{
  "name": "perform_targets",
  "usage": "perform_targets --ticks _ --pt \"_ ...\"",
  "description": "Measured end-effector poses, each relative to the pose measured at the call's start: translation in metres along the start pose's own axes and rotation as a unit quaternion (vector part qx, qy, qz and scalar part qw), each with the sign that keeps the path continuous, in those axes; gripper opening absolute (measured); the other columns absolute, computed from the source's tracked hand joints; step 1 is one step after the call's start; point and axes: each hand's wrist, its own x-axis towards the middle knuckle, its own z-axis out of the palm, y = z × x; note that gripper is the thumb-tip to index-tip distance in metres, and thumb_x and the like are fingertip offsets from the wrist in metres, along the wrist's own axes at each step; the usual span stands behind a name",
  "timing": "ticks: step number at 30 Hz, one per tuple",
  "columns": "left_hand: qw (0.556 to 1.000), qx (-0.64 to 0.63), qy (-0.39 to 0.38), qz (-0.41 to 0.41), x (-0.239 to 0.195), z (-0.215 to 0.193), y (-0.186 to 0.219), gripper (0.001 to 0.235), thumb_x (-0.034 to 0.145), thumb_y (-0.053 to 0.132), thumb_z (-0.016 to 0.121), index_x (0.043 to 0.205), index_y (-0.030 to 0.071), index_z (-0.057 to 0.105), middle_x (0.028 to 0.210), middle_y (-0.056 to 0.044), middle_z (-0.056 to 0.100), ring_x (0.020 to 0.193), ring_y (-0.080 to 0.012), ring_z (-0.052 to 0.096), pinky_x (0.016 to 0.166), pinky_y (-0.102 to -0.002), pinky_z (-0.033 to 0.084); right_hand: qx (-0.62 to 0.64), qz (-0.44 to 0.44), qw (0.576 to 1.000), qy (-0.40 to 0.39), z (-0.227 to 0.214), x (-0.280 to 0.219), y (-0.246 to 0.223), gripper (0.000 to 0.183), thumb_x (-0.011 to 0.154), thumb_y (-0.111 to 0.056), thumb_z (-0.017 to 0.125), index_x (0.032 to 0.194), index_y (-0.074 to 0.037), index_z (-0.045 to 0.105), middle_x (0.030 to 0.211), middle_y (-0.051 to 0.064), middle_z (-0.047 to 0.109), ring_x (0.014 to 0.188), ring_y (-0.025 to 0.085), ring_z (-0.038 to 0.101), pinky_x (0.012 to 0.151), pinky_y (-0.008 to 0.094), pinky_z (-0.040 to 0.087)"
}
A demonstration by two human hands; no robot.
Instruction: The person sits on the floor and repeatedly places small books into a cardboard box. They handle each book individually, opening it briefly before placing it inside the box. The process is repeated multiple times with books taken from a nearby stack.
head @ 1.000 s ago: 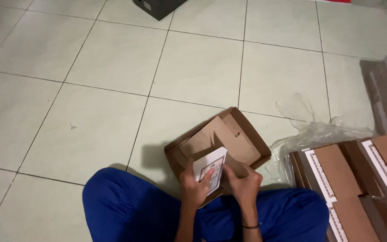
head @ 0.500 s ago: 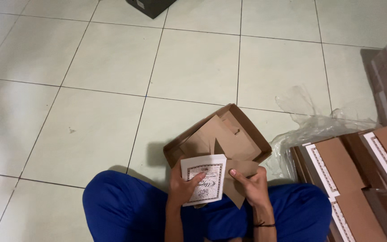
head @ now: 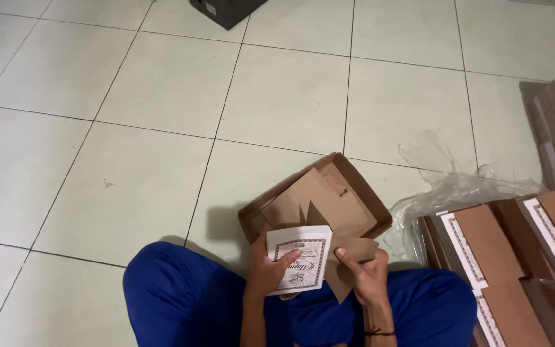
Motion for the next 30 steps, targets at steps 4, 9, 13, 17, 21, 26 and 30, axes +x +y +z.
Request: perform_targets --ticks 4,9,13,17,21,26,30 --pt "0.999 0.000 0.017 -0.028 -0.002 0.007 0.012 0.036 0.066 0.014 0.089 0.097 0.014 0.070 0.086 -0.003 0.081 0.076 -0.0140 0.074 0.071 -0.031 0.061 -0.058 -0.038 0.996 0.054 0.011 -0.004 -0.010 0.028 0.072 -0.008 0.087 0.093 0.006 0.076 0.093 0.016 0.078 0.080 0.020 0.070 0.069 0.035 0.060" --pt "0.999 0.049 0.017 -0.005 -0.004 0.012 0.025 0.045 0.066 0.022 0.089 0.108 0.014 0.073 0.093 -0.004 0.084 0.084 -0.0152 0.079 0.078 -0.031 0.063 -0.178 -0.098 0.974 0.101 0.036 -0.008 -0.029 0.026 0.063 -0.008 0.095 0.084 -0.003 0.082 0.088 0.009 0.081 0.083 0.013 0.072 0.077 0.026 0.058" --pt "0.998 0.051 0.037 -0.022 -0.003 0.019 -0.006 0.051 0.065 0.023 0.091 0.112 0.015 0.072 0.092 -0.004 0.083 0.084 -0.0165 0.078 0.080 -0.032 0.061 -0.133 -0.189 0.963 0.138 0.028 -0.002 -0.008 0.024 0.075 -0.009 0.089 0.066 -0.003 0.068 0.067 0.004 0.070 0.059 0.008 0.060 0.055 0.025 0.052" --pt "0.994 -0.007 0.046 -0.097 -0.001 0.020 -0.030 0.046 0.064 0.021 0.092 0.106 0.013 0.075 0.102 -0.006 0.082 0.091 -0.0167 0.076 0.086 -0.031 0.061 -0.089 -0.136 0.977 0.136 0.012 0.009 0.011 0.029 0.075 -0.011 0.089 0.064 -0.007 0.062 0.066 0.002 0.061 0.060 0.010 0.054 0.053 0.027 0.043" --pt "0.997 -0.038 0.031 -0.057 0.001 0.011 -0.030 0.039 0.066 0.016 0.091 0.100 0.012 0.073 0.091 -0.004 0.081 0.082 -0.0141 0.074 0.073 -0.031 0.060 -0.031 -0.140 0.987 0.075 0.011 0.005 -0.018 0.049 0.078 -0.012 0.084 0.056 -0.018 0.041 0.060 -0.007 0.038 0.058 0.005 0.035 0.056 0.024 0.028" --pt "0.992 -0.125 0.014 -0.031 0.002 0.011 -0.030 0.039 0.069 0.007 0.088 0.102 0.010 0.067 0.092 -0.009 0.081 0.081 -0.0167 0.075 0.071 -0.032 0.063 0.125 -0.034 0.988 -0.078 -0.026 0.028 0.015 0.051 0.069 -0.022 0.090 0.108 0.001 0.068 0.100 0.015 0.073 0.081 0.022 0.068 0.067 0.029 0.055" --pt "0.981 -0.179 0.066 -0.011 0.003 0.006 -0.008 0.036 0.073 0.008 0.089 0.102 0.006 0.067 0.093 -0.013 0.081 0.079 -0.0206 0.076 0.066 -0.035 0.065 -0.026 -0.031 0.996 -0.084 -0.012 0.011 -0.010 0.068 0.058 -0.016 0.092 0.118 0.007 0.069 0.105 0.019 0.077 0.091 0.027 0.072 0.070 0.034 0.060"
